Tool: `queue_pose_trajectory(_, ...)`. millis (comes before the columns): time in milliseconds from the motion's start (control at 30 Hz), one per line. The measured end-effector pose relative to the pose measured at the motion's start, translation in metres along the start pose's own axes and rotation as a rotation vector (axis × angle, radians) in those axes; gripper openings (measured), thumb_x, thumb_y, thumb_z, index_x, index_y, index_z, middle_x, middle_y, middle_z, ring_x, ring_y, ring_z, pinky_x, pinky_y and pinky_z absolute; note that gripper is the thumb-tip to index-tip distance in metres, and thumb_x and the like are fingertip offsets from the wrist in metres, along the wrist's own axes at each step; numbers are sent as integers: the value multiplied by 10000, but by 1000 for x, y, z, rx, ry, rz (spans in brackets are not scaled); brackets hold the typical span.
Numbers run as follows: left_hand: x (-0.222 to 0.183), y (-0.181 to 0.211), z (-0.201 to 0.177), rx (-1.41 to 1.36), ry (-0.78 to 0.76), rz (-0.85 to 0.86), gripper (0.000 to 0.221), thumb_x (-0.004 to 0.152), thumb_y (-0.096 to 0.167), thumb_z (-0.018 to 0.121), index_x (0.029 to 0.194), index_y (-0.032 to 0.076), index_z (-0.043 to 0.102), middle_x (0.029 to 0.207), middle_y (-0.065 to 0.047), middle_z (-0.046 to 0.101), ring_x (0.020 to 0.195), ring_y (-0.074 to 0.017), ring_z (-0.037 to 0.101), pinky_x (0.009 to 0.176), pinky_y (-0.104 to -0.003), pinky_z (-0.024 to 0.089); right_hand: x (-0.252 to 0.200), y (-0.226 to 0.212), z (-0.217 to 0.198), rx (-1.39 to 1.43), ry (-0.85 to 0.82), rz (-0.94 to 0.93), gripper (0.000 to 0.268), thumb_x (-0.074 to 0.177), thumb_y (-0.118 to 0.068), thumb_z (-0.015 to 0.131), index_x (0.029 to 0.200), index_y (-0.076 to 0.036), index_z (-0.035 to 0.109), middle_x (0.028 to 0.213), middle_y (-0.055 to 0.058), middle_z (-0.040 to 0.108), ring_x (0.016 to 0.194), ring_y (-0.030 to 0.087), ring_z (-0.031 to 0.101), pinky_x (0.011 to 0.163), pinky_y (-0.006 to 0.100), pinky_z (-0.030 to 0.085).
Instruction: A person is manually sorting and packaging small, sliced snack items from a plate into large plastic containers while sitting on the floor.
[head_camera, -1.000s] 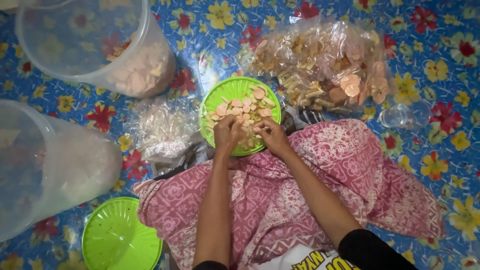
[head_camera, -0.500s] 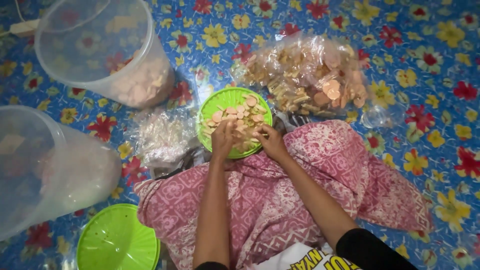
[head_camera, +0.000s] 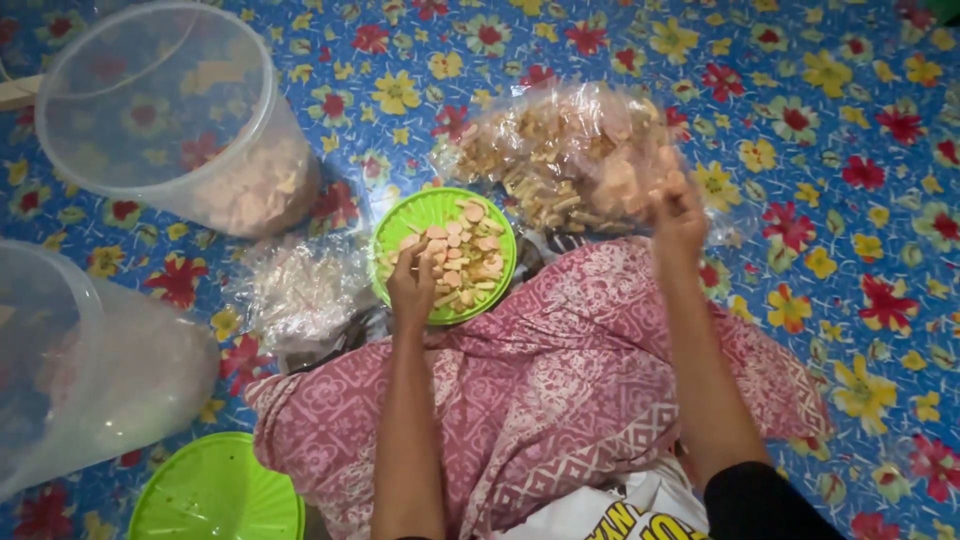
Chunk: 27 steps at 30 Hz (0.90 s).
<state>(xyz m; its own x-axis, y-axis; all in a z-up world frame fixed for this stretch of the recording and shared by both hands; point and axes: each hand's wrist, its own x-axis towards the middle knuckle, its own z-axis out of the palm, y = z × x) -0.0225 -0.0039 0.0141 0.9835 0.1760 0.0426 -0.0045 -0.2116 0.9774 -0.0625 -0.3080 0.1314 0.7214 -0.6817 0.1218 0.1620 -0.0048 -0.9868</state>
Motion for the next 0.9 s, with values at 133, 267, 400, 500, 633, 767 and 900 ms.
queue_pose_trajectory(133, 4, -3, 2, -19, 6, 42, 207, 892, 125, 566, 1085, 90, 633, 756, -145, 673, 619, -231, 678, 543, -302, 543, 71, 45, -50, -94, 40, -160, 63, 879, -51, 612, 897, -105, 584, 805, 16, 587, 621, 60, 556, 605, 178, 512)
queue_pose_trajectory(267, 8, -7, -4, -37, 26, 37, 191, 887, 121, 580, 1064, 101, 649, 737, -140, 678, 618, -219, 682, 557, -288, 552, 107, 79, -66, -274, 8, -280, 154, 838, -32, 644, 990, -56, 630, 869, 92, 614, 679, 143, 612, 607, 256, 533)
queue_pose_trajectory(400, 12, 4, -25, 11, 70, 51, 204, 867, 151, 604, 1064, 136, 657, 743, -105, 684, 620, -196, 674, 564, -304, 547, 104, 107, -53, -389, -117, -234, 294, 784, -3, 641, 1070, -67, 651, 949, 112, 629, 767, 183, 631, 649, 280, 520)
queue_pose_trajectory(500, 23, 21, -53, 48, 189, 136, 205, 852, 89, 606, 1039, 134, 675, 744, -114, 683, 607, -216, 667, 549, -303, 532, 80, 123, -25, -373, -210, -96, 265, 823, -77, 660, 1084, -121, 655, 955, 66, 634, 756, 151, 629, 665, 269, 516)
queue_pose_trajectory(633, 41, 26, -91, -32, 269, 156, 170, 850, 48, 602, 1010, 60, 658, 749, -126, 670, 592, -198, 661, 524, -278, 551, 10, 87, 29, -439, -298, -2, 214, 801, -128, 685, 1011, -171, 688, 925, 47, 639, 772, 151, 615, 688, 272, 492)
queue_pose_trajectory(767, 60, 0, -125, 302, 268, 24, 196, 784, 74, 665, 976, 114, 674, 789, -95, 670, 638, -221, 667, 556, -328, 542, -25, 83, 66, -331, -438, 143, 185, 807, -137, 681, 989, -170, 698, 873, 15, 649, 725, 102, 597, 669, 240, 500)
queue_pose_trajectory(900, 78, -55, -127, 732, 184, -182, 173, 723, 224, 697, 895, 245, 691, 788, 28, 670, 757, -209, 669, 694, -395, 533, -57, 79, 94, -233, -523, 338, 195, 790, -144, 699, 985, -142, 703, 864, 31, 658, 720, 99, 601, 683, 239, 523)
